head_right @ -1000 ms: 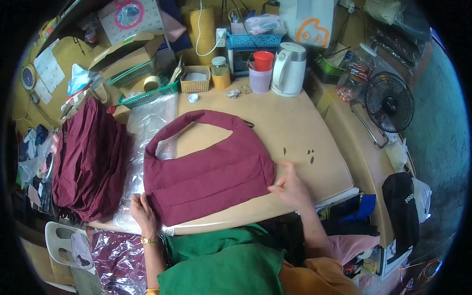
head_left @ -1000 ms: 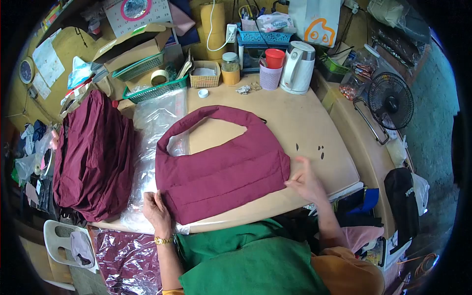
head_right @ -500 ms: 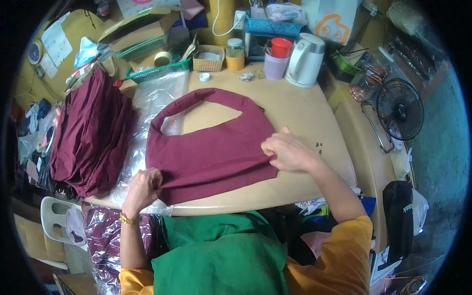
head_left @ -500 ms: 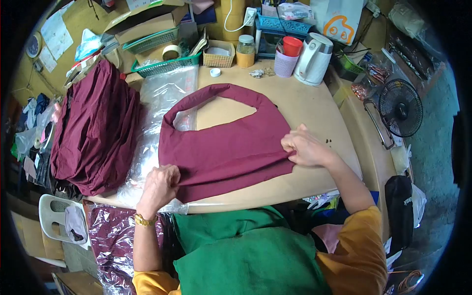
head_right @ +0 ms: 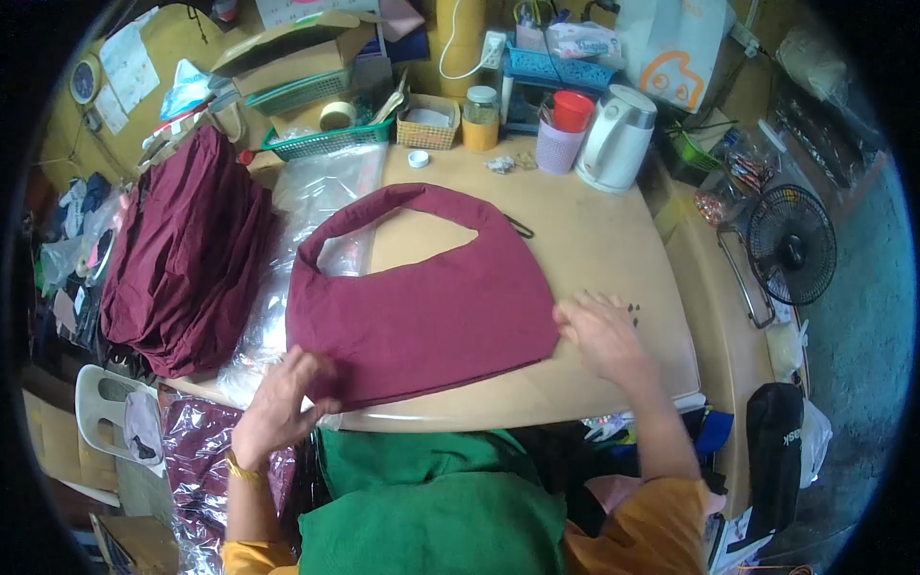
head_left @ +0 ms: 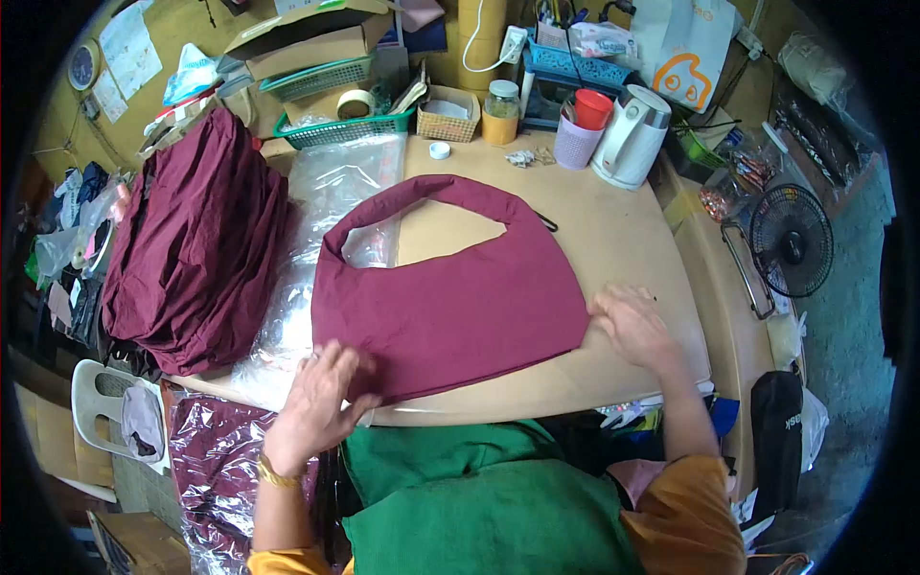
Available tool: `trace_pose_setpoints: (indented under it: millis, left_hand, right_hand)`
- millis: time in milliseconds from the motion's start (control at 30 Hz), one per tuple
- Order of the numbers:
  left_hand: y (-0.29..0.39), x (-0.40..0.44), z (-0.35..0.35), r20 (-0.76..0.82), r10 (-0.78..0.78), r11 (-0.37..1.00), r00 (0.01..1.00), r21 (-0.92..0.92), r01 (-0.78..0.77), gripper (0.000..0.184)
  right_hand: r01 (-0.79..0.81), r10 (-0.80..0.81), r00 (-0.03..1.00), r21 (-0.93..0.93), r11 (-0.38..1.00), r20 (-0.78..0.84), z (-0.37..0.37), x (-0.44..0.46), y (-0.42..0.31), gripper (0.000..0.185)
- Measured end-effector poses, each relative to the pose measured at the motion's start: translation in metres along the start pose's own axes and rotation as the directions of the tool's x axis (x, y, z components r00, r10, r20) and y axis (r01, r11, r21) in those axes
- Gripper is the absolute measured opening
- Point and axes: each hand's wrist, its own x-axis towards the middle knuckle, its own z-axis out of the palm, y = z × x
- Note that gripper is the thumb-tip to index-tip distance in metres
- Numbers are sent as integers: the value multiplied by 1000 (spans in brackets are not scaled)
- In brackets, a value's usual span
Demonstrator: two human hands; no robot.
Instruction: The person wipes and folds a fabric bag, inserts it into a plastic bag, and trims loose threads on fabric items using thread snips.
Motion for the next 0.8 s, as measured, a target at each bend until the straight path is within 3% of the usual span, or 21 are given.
trace_pose_setpoints:
  millis: [33,67,100,133,233,267,467,800]
  left_hand:
    - [19,6,-2,-223,-38,998,974,-61,25,41]
    - [31,19,8,-354,-43,999,934,15,52,51]
    - [37,36,23,-481,-33,992,876,91,88,61]
    - [39,52,43,-504,-88,991,859,45,128,71]
    - [34,69,93,-403,-245,938,882,130,321,74]
    - [28,66,102,-386,-258,934,886,136,331,76]
    - [21,58,110,-284,-349,916,893,99,389,81]
    - [24,20,108,-142,-317,937,938,105,333,85]
  right_hand:
    - [83,-30,949,156,984,-315,-3,6,-21,24]
    - [208,-2,804,278,938,-595,-3,12,-43,37]
    - [185,-5,821,258,948,-571,1,26,-65,48]
    - [162,-7,836,235,958,-548,10,39,-82,60]
    - [92,-41,873,83,992,-486,46,70,-95,71]
    - [96,-34,896,120,988,-443,60,77,-89,78]
    - [57,-16,943,115,992,-333,64,76,-90,80]
    - [-49,66,993,164,985,-98,63,14,-110,92]
